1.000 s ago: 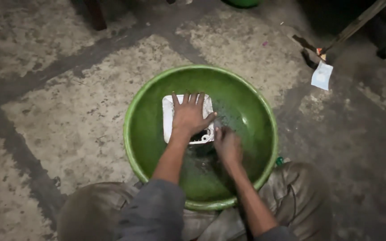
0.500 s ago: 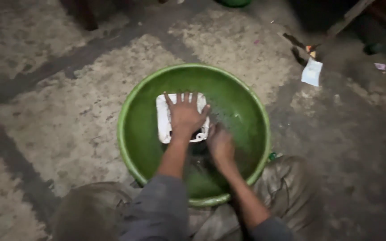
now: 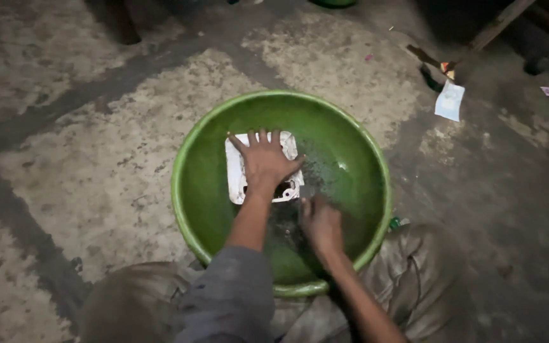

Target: The recorder is cleaning an engine cylinder block inside a green plastic bowl using a scraping tool.

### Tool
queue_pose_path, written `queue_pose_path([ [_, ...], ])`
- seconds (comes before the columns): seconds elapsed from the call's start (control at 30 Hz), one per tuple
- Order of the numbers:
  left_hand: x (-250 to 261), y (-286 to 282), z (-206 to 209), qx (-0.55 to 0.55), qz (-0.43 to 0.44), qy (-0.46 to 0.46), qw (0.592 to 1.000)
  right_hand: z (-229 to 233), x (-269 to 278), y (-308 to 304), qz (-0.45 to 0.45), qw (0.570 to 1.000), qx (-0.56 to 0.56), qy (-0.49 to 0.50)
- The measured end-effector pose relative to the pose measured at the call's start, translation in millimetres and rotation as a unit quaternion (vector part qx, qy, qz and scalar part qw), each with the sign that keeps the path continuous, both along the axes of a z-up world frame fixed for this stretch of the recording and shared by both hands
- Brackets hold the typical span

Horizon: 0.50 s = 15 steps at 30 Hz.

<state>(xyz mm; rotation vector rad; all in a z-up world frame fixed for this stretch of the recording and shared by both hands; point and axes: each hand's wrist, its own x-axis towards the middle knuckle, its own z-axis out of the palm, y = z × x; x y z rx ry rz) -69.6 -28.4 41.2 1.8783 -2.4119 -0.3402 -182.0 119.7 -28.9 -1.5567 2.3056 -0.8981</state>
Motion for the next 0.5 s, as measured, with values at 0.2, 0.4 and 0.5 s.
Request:
queue_pose_path([
  [0.2, -1.5, 2.3, -7.4, -0.030, 0.001, 0.020, 0.999, -28.1, -11.6, -57.2, -0.079, 0.996, -0.041, 0.006],
  [0.4, -1.0, -1.3, -13.7, -0.046, -0.003, 0.030, 0.998, -34.8, -8.1, -23.4, -0.028, 0.998, -0.015, -0.047],
  [0.5, 1.3, -0.6, -23.0, -0.060, -0.008, 0.039, 0.997, -19.2, 0.3, -50.3, -0.107, 0.993, -0.019, -0.041],
])
